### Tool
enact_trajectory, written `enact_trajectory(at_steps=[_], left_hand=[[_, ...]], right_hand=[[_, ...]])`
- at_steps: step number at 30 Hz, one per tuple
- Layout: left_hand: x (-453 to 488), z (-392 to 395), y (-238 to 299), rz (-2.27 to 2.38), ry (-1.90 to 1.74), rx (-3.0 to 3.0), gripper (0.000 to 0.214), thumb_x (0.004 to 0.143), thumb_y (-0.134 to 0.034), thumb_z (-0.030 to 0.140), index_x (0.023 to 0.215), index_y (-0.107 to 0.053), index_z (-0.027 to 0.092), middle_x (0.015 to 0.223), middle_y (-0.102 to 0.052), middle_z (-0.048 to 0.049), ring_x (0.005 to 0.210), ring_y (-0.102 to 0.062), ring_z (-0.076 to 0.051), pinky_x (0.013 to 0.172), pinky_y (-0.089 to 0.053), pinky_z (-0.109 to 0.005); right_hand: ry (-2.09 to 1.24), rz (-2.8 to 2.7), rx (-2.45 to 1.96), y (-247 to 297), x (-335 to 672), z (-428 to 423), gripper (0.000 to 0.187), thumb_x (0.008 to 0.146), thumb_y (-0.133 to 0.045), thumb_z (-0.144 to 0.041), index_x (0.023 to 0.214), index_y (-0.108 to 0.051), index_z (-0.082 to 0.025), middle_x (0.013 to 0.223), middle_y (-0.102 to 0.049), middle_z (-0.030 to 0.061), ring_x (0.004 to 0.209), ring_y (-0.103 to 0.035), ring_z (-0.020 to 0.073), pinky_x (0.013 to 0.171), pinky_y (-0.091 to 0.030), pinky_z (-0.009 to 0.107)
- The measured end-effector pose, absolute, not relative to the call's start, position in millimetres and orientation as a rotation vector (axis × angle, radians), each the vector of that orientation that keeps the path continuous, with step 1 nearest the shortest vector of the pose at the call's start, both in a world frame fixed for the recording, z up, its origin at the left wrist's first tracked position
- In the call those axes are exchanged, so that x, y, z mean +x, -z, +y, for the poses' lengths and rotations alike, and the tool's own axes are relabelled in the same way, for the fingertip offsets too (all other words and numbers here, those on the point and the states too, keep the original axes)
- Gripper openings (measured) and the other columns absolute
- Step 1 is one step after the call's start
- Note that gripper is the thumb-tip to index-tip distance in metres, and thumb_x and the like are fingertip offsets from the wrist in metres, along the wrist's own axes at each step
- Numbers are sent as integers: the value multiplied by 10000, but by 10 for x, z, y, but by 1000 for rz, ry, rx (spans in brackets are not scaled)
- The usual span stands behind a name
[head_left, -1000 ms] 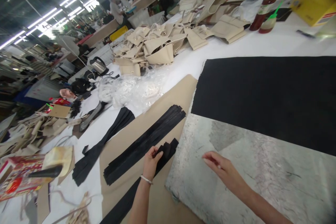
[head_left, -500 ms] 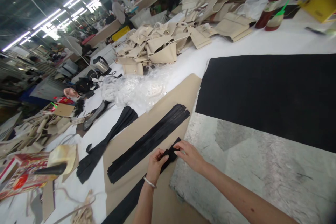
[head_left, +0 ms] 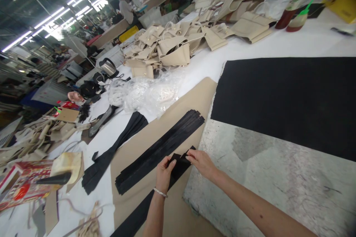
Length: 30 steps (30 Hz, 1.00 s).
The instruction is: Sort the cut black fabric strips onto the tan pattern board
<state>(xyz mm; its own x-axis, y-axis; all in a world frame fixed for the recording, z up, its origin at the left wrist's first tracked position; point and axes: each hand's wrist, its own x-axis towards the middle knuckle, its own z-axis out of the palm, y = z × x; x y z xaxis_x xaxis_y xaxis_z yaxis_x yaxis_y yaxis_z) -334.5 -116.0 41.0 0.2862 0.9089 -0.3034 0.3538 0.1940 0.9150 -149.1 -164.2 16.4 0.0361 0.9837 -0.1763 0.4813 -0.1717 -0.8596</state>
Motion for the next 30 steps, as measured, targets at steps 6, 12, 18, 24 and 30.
enact_trajectory(at_steps=[6, 12, 18, 24, 30], left_hand=[[-3446, -1155, -502, 1270, -638, 1276, 255, 747, -646, 396, 822, -637, 152, 734, -593, -2, 688, -495, -124, 655, -382, -234], [-3434, -1198, -652, 1213, -553, 1272, 237, 757, -641, 387, 775, -617, 152, 643, -579, 9, 612, -481, -109, 620, -376, -237], [-3213, -1294, -761, 1120, -400, 1334, 252, 736, -664, 386, 749, -605, 142, 650, -587, -1, 600, -469, -107, 584, -349, -236], [-3194, -1338, -736, 1096, -205, 1394, 273, 701, -674, 406, 697, -594, 145, 608, -527, 20, 585, -430, -113, 579, -333, -245], [-3218, -1236, -604, 1161, 5, 1593, 376, 623, -675, 541, 574, -565, 185, 583, -510, 11, 618, -472, -169, 594, -380, -279]], right_hand=[[-954, -1568, -1831, -128, -1490, -1603, 216, 933, -415, -237, 999, -620, -235, 809, -625, -9, 753, -572, 131, 698, -335, 237], [-760, -1431, -1824, -225, -1461, -1610, 287, 933, -432, -355, 1121, -597, -215, 1130, -562, 55, 1056, -488, 198, 863, -339, 306], [-1248, -1259, -1427, -488, -1572, -1737, 223, 837, -541, -369, 796, -581, -153, 686, -553, -14, 643, -492, 103, 588, -340, 207], [-1222, -925, -1486, -336, -967, -2130, 325, 826, -522, -451, 723, -503, -144, 577, -465, -24, 559, -421, 88, 552, -319, 208], [-915, -528, -1793, -138, 531, -3243, 425, 754, -580, -564, 756, -528, -142, 620, -494, -4, 580, -441, 94, 569, -355, 216]])
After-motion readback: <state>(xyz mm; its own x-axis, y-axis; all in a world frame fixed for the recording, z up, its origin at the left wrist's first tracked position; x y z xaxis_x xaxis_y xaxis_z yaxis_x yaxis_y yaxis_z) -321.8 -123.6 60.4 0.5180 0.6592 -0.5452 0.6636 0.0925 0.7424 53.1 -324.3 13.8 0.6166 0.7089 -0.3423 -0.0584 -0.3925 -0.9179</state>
